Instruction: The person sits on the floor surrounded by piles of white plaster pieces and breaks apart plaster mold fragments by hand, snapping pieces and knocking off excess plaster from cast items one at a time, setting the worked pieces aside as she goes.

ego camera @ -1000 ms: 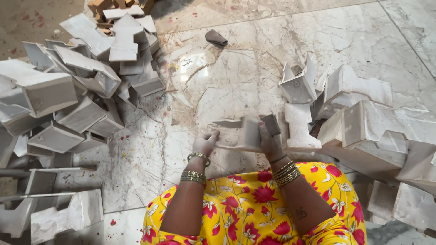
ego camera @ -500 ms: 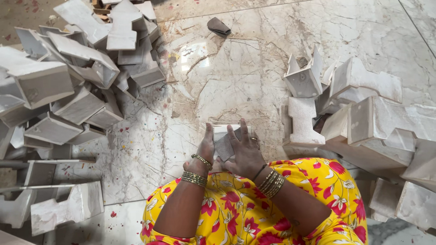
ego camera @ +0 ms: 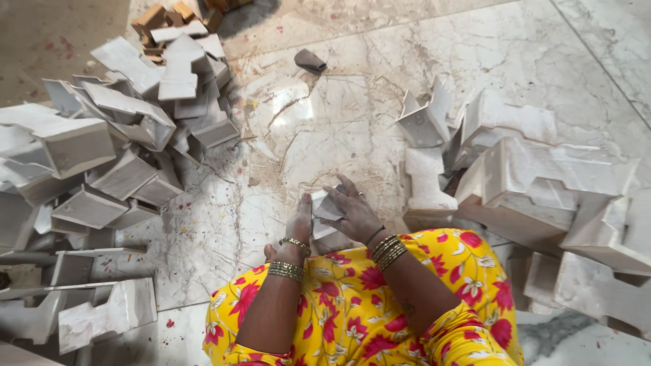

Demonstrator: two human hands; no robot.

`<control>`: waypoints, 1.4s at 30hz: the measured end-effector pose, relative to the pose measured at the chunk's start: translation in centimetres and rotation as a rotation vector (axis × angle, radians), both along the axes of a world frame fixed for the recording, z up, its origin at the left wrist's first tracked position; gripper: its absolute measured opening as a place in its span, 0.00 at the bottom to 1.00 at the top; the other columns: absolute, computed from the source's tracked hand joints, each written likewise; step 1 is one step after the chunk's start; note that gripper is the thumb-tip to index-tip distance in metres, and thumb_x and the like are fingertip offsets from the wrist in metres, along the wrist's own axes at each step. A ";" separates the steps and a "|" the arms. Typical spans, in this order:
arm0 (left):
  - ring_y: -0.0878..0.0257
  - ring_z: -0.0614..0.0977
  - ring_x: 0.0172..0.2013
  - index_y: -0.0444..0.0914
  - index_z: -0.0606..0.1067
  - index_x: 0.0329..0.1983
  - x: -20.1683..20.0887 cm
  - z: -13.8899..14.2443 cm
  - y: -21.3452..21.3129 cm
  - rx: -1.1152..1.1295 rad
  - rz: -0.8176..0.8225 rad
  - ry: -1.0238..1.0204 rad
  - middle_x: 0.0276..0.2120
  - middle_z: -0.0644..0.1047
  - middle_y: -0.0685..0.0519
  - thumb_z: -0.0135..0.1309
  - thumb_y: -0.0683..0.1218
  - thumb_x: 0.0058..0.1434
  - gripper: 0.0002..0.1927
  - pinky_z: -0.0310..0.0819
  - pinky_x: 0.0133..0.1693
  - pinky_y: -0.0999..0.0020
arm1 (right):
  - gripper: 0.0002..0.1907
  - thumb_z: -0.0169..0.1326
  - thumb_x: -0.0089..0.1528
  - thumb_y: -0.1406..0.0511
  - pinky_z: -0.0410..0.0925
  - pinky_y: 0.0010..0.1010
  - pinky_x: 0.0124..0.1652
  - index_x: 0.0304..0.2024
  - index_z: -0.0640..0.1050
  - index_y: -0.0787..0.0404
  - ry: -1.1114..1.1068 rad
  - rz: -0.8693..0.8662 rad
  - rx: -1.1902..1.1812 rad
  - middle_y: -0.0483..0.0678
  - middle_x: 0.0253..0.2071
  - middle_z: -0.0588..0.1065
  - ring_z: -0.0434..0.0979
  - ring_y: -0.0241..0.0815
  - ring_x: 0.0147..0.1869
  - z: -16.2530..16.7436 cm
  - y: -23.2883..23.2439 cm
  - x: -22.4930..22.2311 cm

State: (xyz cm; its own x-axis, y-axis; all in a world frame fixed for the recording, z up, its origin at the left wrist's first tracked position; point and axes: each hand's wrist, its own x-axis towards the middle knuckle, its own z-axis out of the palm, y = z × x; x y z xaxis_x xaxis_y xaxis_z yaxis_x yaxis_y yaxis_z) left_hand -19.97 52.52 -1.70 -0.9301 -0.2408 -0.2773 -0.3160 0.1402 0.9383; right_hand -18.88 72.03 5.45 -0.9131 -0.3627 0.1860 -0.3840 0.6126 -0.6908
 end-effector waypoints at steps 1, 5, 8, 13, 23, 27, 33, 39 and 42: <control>0.53 0.80 0.38 0.29 0.79 0.48 0.6 0.0 0.6 -0.103 -0.003 0.061 0.38 0.82 0.42 0.42 0.66 0.71 0.34 0.74 0.43 0.60 | 0.35 0.60 0.61 0.53 0.65 0.45 0.62 0.68 0.68 0.50 -0.014 -0.018 -0.037 0.57 0.67 0.60 0.69 0.56 0.66 -0.8 0.9 0.0; 0.58 0.82 0.37 0.31 0.77 0.49 3.9 0.6 3.1 0.106 0.237 0.170 0.37 0.83 0.44 0.45 0.62 0.71 0.29 0.76 0.39 0.64 | 0.24 0.54 0.69 0.57 0.68 0.42 0.59 0.68 0.72 0.48 -0.220 -0.240 -0.088 0.56 0.58 0.72 0.75 0.54 0.59 -3.8 5.6 -0.1; 0.58 0.84 0.33 0.32 0.77 0.53 6.3 3.0 6.1 -0.311 0.150 0.245 0.34 0.83 0.42 0.52 0.57 0.66 0.25 0.77 0.34 0.63 | 0.16 0.53 0.73 0.61 0.71 0.39 0.47 0.60 0.77 0.60 -0.308 -0.260 -0.463 0.50 0.43 0.79 0.78 0.46 0.47 -3.9 8.9 -0.7; 0.59 0.84 0.42 0.33 0.67 0.57 8.4 5.0 16.3 0.133 -0.259 0.395 0.44 0.82 0.44 0.59 0.55 0.62 0.28 0.82 0.39 0.62 | 0.23 0.48 0.74 0.62 0.67 0.40 0.63 0.69 0.68 0.65 0.470 0.015 -0.364 0.61 0.62 0.73 0.74 0.52 0.66 0.5 17.2 0.5; 0.54 0.74 0.61 0.44 0.71 0.61 -0.1 1.3 31.6 0.135 -0.458 0.398 0.58 0.71 0.50 0.56 0.43 0.50 0.31 0.70 0.64 0.64 | 0.23 0.51 0.68 0.67 0.65 0.41 0.62 0.66 0.72 0.64 0.169 -0.237 -0.243 0.65 0.63 0.71 0.70 0.57 0.70 8.0 29.4 1.8; 0.50 0.65 0.64 0.47 0.75 0.56 -1.6 0.7 30.0 -0.522 -0.370 0.294 0.62 0.67 0.51 0.68 0.50 0.50 0.28 0.58 0.65 0.56 | 0.23 0.51 0.68 0.67 0.68 0.36 0.61 0.66 0.70 0.64 0.192 -0.250 -0.335 0.60 0.60 0.75 0.76 0.52 0.66 8.3 27.7 -0.3; 0.45 0.61 0.66 0.46 0.65 0.67 -2.8 -1.3 25.4 -0.598 -0.205 0.135 0.67 0.57 0.45 0.69 0.55 0.46 0.44 0.58 0.66 0.53 | 0.23 0.52 0.67 0.69 0.67 0.37 0.61 0.66 0.69 0.66 0.114 -0.102 -0.321 0.61 0.62 0.74 0.73 0.51 0.67 5.5 25.1 -4.2; 0.42 0.57 0.68 0.46 0.63 0.68 -1.2 -4.0 19.3 -0.601 -0.301 -0.173 0.70 0.51 0.43 0.70 0.59 0.47 0.47 0.57 0.66 0.52 | 0.20 0.52 0.69 0.67 0.69 0.30 0.52 0.64 0.75 0.63 -0.138 -0.023 -0.521 0.50 0.53 0.77 0.74 0.40 0.53 -2.6 20.4 -10.3; 0.42 0.58 0.69 0.53 0.69 0.65 -0.2 -3.4 16.3 -0.519 -0.311 -0.191 0.71 0.52 0.44 0.68 0.60 0.47 0.41 0.56 0.68 0.53 | 0.21 0.50 0.71 0.68 0.62 0.27 0.38 0.67 0.73 0.63 -0.371 -0.003 -0.819 0.48 0.45 0.71 0.66 0.35 0.39 -3.9 20.4 -11.1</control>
